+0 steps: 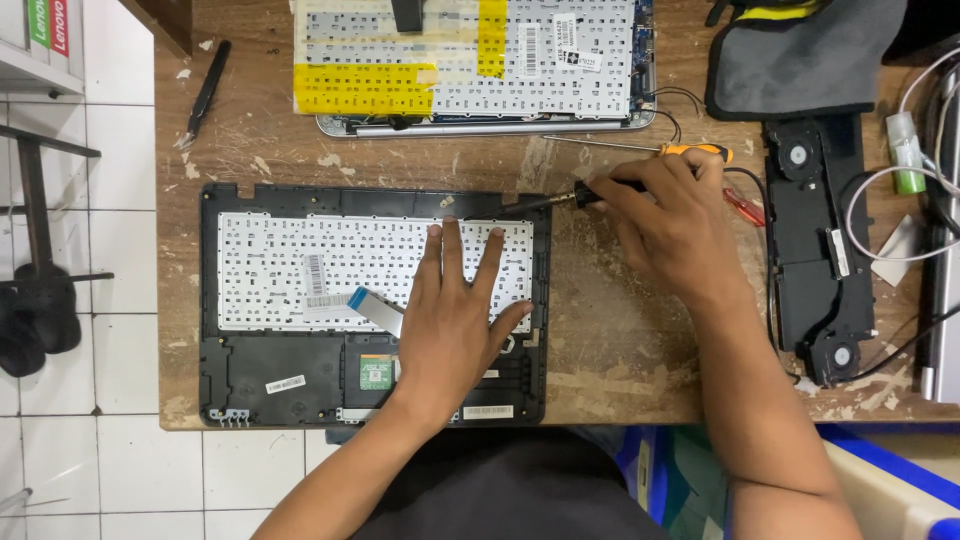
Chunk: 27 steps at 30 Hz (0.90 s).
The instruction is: Using a soldering iron to melt plastic rivets on a laptop keyboard to secure it to the palmrest assembly.
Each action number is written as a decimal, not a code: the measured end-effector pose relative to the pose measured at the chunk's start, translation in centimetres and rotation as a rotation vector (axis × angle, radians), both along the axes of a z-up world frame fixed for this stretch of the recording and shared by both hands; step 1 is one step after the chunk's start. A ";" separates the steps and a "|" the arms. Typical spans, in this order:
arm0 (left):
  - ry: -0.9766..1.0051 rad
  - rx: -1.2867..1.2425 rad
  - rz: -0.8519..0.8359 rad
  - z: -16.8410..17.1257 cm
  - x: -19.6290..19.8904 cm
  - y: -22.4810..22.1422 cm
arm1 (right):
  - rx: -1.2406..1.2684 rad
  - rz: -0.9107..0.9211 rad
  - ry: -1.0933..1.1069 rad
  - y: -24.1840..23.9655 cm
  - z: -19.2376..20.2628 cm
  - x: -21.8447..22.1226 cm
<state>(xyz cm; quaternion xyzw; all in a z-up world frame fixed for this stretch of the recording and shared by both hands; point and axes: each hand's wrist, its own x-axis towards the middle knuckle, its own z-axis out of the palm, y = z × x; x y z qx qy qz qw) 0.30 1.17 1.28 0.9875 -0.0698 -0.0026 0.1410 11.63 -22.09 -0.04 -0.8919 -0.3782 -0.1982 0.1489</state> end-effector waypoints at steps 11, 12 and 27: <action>-0.005 0.006 -0.007 -0.3 -0.1 0.1 | -0.008 -0.001 0.005 -0.4 -0.4 0.0; -0.007 0.006 -0.007 -0.2 -0.1 0.0 | -0.011 -0.006 0.002 -0.5 -0.5 0.0; 0.005 0.001 -0.004 0.0 -0.1 -0.1 | -0.030 -0.020 -0.072 -0.2 -0.4 -0.4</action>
